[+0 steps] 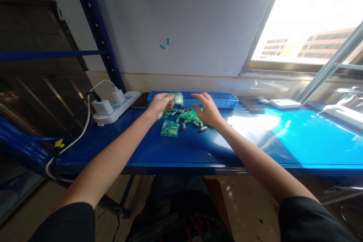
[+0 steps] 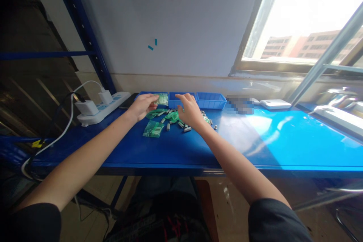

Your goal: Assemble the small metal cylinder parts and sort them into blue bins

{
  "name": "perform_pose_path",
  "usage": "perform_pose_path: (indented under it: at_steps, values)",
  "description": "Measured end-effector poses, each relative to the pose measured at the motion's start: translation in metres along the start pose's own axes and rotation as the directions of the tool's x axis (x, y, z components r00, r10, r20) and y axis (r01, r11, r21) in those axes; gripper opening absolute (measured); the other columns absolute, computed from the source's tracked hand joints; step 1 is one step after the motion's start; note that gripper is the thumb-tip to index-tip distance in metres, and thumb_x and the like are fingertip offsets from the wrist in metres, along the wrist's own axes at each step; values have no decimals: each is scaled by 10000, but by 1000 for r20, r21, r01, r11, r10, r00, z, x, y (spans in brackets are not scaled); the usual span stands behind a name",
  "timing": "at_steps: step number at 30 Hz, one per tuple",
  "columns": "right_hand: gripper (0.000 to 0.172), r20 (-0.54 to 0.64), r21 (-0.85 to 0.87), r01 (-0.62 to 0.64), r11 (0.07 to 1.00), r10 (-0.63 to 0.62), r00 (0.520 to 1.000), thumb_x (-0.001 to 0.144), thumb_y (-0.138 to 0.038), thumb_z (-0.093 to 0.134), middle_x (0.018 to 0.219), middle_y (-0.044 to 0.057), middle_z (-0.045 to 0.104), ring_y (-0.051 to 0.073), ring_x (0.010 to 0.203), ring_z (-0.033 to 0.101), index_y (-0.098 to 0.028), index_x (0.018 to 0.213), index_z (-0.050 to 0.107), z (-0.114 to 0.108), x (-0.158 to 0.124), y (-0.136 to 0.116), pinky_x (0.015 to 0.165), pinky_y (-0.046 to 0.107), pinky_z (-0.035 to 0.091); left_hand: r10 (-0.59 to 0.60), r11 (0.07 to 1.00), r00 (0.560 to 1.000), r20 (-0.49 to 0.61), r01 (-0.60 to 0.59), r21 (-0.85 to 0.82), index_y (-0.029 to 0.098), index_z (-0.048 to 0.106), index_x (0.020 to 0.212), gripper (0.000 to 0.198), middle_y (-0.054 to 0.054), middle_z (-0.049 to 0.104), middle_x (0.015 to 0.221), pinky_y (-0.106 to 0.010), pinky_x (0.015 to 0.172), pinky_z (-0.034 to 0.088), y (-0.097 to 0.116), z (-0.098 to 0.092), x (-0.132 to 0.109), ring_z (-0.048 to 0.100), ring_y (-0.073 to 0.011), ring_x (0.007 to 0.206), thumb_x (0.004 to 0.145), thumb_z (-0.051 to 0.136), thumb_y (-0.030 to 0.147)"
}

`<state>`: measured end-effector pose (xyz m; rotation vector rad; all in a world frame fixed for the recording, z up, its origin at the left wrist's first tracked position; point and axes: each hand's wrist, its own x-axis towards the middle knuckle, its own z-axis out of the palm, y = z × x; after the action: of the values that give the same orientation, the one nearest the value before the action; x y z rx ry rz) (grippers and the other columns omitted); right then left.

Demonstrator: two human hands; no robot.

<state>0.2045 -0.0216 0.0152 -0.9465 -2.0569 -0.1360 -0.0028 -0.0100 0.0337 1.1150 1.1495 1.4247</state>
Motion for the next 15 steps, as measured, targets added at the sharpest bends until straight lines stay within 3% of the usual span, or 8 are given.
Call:
perform_pose_path:
  at_steps: [3, 6, 7, 9, 10, 12, 13, 15]
  values:
    - [369, -57, -25, -83, 996, 81, 995, 820, -190, 517, 1055, 125, 597, 275, 1016, 535, -173, 1177, 611, -3, 2, 15, 935, 434, 437, 51, 993, 997, -57, -56, -100, 128, 551, 789, 95, -3, 600, 679, -171, 643, 496, 7, -11, 10, 610, -69, 633, 836, 612, 184]
    - [339, -24, -77, -154, 985, 153, 988, 817, -207, 531, 988, 117, 634, 273, 968, 548, -154, 1136, 634, -4, 3, 28, 905, 425, 435, 30, 988, 1000, 11, -28, -151, 102, 549, 907, 195, -116, 661, 871, -217, 743, 523, 9, -19, 12, 666, -133, 807, 869, 596, 288]
    - [331, 9, -101, -173, 980, 175, 984, 819, -203, 526, 955, 108, 650, 267, 941, 553, -150, 1125, 641, -4, 3, 31, 896, 419, 432, 38, 995, 999, 27, -35, -98, 96, 548, 988, 273, -144, 660, 943, -246, 752, 530, 7, -19, 10, 669, -157, 835, 865, 600, 334]
    - [319, 83, -149, -208, 967, 222, 971, 823, -188, 510, 895, 88, 675, 252, 892, 564, -149, 1105, 655, -4, 2, 37, 877, 403, 428, 138, 976, 989, 51, -145, 160, 119, 525, 1164, 436, -147, 640, 1061, -294, 768, 530, 1, -16, 5, 663, -180, 847, 834, 621, 388]
    - [316, 119, -170, -222, 960, 244, 962, 824, -181, 503, 881, 83, 685, 246, 879, 570, -152, 1096, 662, -5, 2, 40, 870, 394, 428, 223, 912, 970, 94, -241, 332, 147, 520, 1219, 481, -131, 630, 1099, -309, 785, 522, -4, -13, 1, 655, -184, 849, 820, 629, 392]
    - [309, 189, -201, -246, 948, 284, 940, 824, -184, 507, 880, 82, 699, 241, 876, 587, -157, 1084, 673, -6, 2, 45, 859, 377, 430, 350, 665, 894, 282, -449, 597, 188, 580, 1202, 453, -97, 624, 1118, -325, 846, 492, -13, -5, -6, 637, -196, 879, 798, 634, 387]
    - [301, 224, -208, -255, 944, 300, 927, 824, -196, 518, 887, 83, 704, 239, 879, 597, -160, 1075, 680, -7, 2, 47, 855, 368, 432, 358, 548, 847, 394, -532, 646, 197, 620, 1155, 401, -90, 625, 1115, -330, 873, 477, -17, 0, -10, 627, -208, 916, 809, 611, 399]
    - [276, 285, -208, -272, 939, 325, 902, 821, -230, 547, 919, 88, 708, 236, 892, 613, -172, 1045, 697, -8, 1, 51, 851, 354, 436, 314, 410, 775, 549, -632, 658, 203, 659, 1095, 367, -89, 635, 1084, -337, 896, 461, -25, 7, -15, 606, -235, 988, 828, 570, 439]
